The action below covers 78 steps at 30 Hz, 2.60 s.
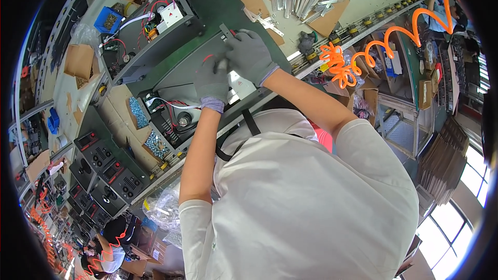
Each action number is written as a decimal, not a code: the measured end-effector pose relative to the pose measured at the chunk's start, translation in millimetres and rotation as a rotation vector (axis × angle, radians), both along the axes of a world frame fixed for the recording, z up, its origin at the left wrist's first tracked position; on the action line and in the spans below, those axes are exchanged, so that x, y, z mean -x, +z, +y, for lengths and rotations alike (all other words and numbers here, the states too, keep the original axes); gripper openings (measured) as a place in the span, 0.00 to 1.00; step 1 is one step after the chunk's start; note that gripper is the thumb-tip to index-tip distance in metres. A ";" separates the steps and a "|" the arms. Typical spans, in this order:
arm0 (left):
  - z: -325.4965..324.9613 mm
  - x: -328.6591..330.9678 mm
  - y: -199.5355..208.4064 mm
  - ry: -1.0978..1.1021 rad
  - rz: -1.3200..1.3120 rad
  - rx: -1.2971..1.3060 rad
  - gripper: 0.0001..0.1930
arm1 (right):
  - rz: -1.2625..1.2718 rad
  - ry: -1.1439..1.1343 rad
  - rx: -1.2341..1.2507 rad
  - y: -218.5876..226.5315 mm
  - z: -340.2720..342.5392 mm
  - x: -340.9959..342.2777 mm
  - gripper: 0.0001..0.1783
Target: Assembling the internal components and wiring of an industrial inverter or power supply unit on a production line.
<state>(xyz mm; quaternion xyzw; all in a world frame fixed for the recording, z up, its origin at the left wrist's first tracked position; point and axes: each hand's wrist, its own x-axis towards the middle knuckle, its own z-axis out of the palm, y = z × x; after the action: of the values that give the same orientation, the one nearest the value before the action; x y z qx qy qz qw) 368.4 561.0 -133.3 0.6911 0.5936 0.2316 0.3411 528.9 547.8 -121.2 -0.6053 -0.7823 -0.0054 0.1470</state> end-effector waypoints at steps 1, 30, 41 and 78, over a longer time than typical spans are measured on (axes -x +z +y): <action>1.5 -0.4 0.8 -0.020 0.059 -0.034 0.12 | 0.027 0.006 0.023 -0.9 -0.4 -2.0 0.08; 69.8 49.5 -15.8 0.288 0.450 -0.220 0.22 | -0.211 0.082 0.169 3.3 14.6 10.0 0.07; 88.0 75.0 -2.0 -0.078 0.634 0.408 0.33 | -0.310 0.223 0.117 24.2 7.4 18.4 0.06; -37.3 89.9 35.7 -0.033 0.320 -0.285 0.14 | -0.465 -0.008 0.445 62.5 -52.6 69.5 0.06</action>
<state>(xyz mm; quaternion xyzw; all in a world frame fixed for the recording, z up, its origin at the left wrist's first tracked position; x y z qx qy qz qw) 278.4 523.6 -97.6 0.7699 0.5901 0.1950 0.1450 459.4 495.2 -58.7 -0.6082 -0.7746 0.0269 -0.1716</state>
